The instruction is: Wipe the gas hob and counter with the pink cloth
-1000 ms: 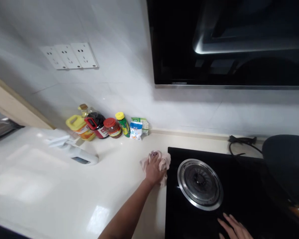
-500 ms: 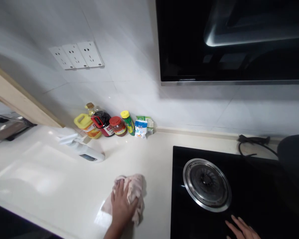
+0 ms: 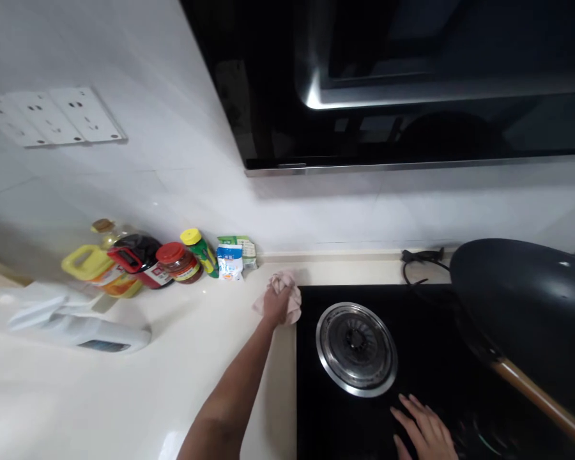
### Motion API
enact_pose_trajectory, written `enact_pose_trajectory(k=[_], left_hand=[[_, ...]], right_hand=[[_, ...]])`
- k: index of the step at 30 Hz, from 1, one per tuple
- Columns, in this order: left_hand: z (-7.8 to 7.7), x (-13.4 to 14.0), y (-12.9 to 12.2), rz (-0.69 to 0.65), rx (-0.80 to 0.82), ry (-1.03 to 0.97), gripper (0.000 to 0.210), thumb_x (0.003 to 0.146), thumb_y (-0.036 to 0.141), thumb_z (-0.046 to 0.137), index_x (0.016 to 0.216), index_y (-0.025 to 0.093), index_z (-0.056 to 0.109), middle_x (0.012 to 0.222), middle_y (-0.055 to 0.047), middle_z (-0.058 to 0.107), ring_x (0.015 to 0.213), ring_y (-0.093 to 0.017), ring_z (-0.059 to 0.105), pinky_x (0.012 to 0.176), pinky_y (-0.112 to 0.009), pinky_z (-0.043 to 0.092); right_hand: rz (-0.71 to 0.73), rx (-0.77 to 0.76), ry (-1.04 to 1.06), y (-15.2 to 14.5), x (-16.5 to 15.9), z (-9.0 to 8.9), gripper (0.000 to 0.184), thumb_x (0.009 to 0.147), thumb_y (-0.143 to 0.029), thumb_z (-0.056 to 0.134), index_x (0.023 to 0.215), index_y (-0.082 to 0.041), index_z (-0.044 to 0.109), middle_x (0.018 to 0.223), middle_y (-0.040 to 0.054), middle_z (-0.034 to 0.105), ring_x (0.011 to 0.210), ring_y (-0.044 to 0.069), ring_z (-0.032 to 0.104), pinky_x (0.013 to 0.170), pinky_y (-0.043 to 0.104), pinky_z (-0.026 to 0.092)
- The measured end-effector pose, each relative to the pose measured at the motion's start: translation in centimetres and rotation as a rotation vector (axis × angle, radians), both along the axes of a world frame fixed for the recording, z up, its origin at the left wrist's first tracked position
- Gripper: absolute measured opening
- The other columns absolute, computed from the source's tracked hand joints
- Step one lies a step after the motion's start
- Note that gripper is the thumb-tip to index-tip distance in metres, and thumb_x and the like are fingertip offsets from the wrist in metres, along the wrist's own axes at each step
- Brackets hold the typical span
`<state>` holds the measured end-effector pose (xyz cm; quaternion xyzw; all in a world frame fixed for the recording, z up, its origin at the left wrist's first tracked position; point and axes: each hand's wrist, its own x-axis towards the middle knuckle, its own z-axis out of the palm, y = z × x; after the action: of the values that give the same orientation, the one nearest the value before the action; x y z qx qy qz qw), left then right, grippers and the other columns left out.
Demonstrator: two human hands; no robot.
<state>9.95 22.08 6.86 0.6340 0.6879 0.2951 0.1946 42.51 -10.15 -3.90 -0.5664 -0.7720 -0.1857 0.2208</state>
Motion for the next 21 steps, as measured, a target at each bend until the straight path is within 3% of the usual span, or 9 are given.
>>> enact_pose_trajectory(k=[4,8,15,21], left_hand=[[-0.1,7.8,2.1,-0.208,0.044,0.108,0.044,0.088,0.046,0.069,0.126,0.024,0.069,0.135,-0.011,0.070,0.132,-0.031,0.058,0.118,-0.051,0.036],[-0.6,11.1,2.0,-0.304,0.103,0.220,0.048,0.087,0.045,0.068,0.131,0.026,0.067,0.150,-0.011,0.061,0.145,-0.034,0.045,0.127,-0.060,0.016],[-1.8,8.9,-1.4,-0.331,0.177,0.318,0.052,0.088,0.038,0.065,0.138,0.023,0.062,0.150,-0.012,0.061,0.145,-0.032,0.047,0.126,-0.057,0.023],[-3.1,5.9,-9.6,-0.311,0.237,0.333,0.053,0.089,0.037,0.062,0.140,0.021,0.061,0.150,-0.013,0.061,0.145,-0.033,0.048,0.125,-0.058,0.027]], right_hand=[[-0.008,-0.056,0.027,0.0,-0.4,1.1,0.036,0.097,-0.042,0.058,0.128,-0.026,0.067,0.134,0.0066,0.068,0.126,0.027,0.061,0.107,0.042,0.041],[-0.022,-0.076,0.070,-0.2,-0.6,1.6,0.036,0.097,-0.042,0.060,0.129,-0.025,0.066,0.138,0.0068,0.066,0.132,0.026,0.057,0.111,0.043,0.038],[-0.053,-0.162,0.174,-0.6,-0.9,1.5,0.035,0.099,-0.040,0.060,0.130,-0.028,0.065,0.140,0.0062,0.063,0.136,0.028,0.054,0.114,0.046,0.037],[-0.066,-0.227,0.223,-0.7,-1.0,1.3,0.034,0.098,-0.037,0.060,0.130,-0.026,0.066,0.142,0.0088,0.061,0.139,0.030,0.051,0.116,0.052,0.038]])
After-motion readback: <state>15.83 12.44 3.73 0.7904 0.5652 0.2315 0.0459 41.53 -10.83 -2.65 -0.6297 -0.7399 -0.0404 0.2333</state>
